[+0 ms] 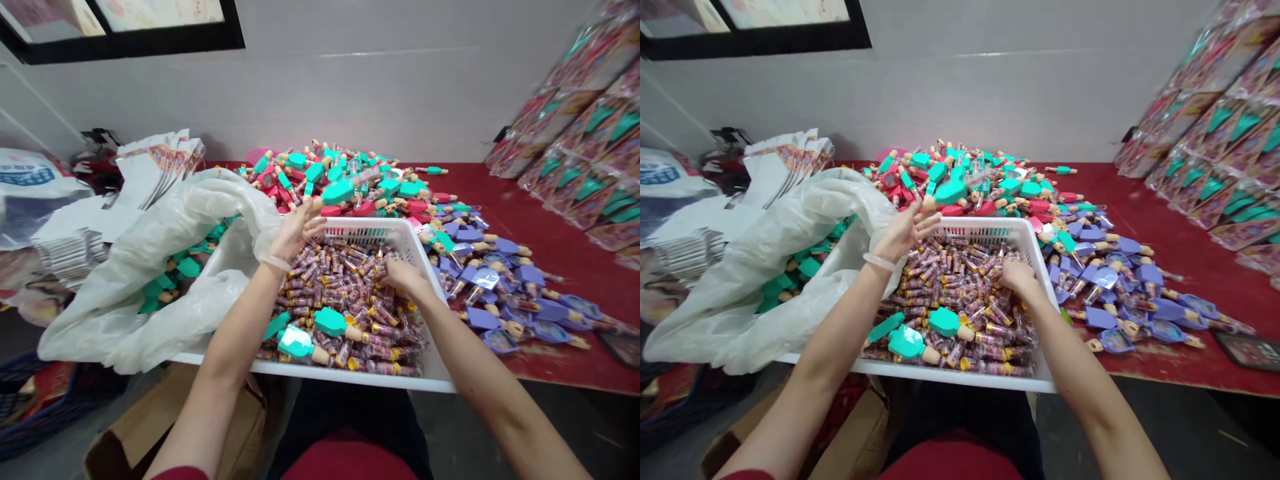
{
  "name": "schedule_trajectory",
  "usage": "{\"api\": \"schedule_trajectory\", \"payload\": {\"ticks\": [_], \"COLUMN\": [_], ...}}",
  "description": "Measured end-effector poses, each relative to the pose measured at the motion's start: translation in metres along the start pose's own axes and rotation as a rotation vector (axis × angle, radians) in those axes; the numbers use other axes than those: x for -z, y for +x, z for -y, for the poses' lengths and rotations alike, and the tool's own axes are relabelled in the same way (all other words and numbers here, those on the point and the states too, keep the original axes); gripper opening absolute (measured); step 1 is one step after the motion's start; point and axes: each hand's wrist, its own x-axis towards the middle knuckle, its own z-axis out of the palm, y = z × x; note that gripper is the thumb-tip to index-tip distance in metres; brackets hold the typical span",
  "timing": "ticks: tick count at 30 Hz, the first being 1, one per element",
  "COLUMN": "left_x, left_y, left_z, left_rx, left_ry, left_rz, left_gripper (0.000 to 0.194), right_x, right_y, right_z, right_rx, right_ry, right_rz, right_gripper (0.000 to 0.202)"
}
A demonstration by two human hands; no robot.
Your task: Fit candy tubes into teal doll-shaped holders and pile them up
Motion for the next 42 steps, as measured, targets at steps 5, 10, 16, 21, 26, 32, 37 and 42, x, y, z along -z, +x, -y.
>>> {"api": "schedule_trajectory", "payload": {"ticks": [5, 10, 16, 21, 26, 32, 37, 42], "left_x": [-0.022, -0.012, -0.003, -0.006, 0.004, 0.000, -0.010, 0.005], "left_y": [-0.040, -0.114, -0.103, -0.057, -0.035, -0.046, -0.051, -0.051], "left_z": [-0.005, 0.069, 0.078, 0.043, 0.037, 0.049, 0.052, 0.039], "left_rx": [-0.081, -0.074, -0.045, 0.140, 0.328, 0.135, 0.023, 0.111], "left_ry": [0.353, 1.283, 1.044, 0.042, -0.632, -0.630, -0.535, -0.636], "left_rz": [0.459, 1.010, 0.910, 0.193, -0.263, -0.506, -0.509, -0.504], "left_gripper": [0.041, 0.046, 0.022, 0.013, 0.012, 0.015, 0.023, 0.017], "right_x": [-0.009, -0.016, -0.014, 0.005, 0.019, 0.018, 0.012, 0.010], "right_y": [-0.001, -0.007, -0.005, -0.015, -0.048, -0.055, -0.054, -0.071], "right_z": [0.014, 0.026, 0.022, 0.018, 0.050, 0.106, 0.131, 0.108], "right_rx": [0.018, 0.057, 0.145, 0.285, 0.410, 0.303, 0.139, 0.359], "right_ry": [-0.045, 0.023, 0.240, 0.653, 1.528, 1.784, 1.856, 1.562], "right_rz": [0.047, 0.066, 0.016, 0.042, 0.306, 0.161, -0.097, -0.036], "right_gripper": [0.058, 0.050, 0.044, 0.045, 0.057, 0.050, 0.041, 0.031]}}
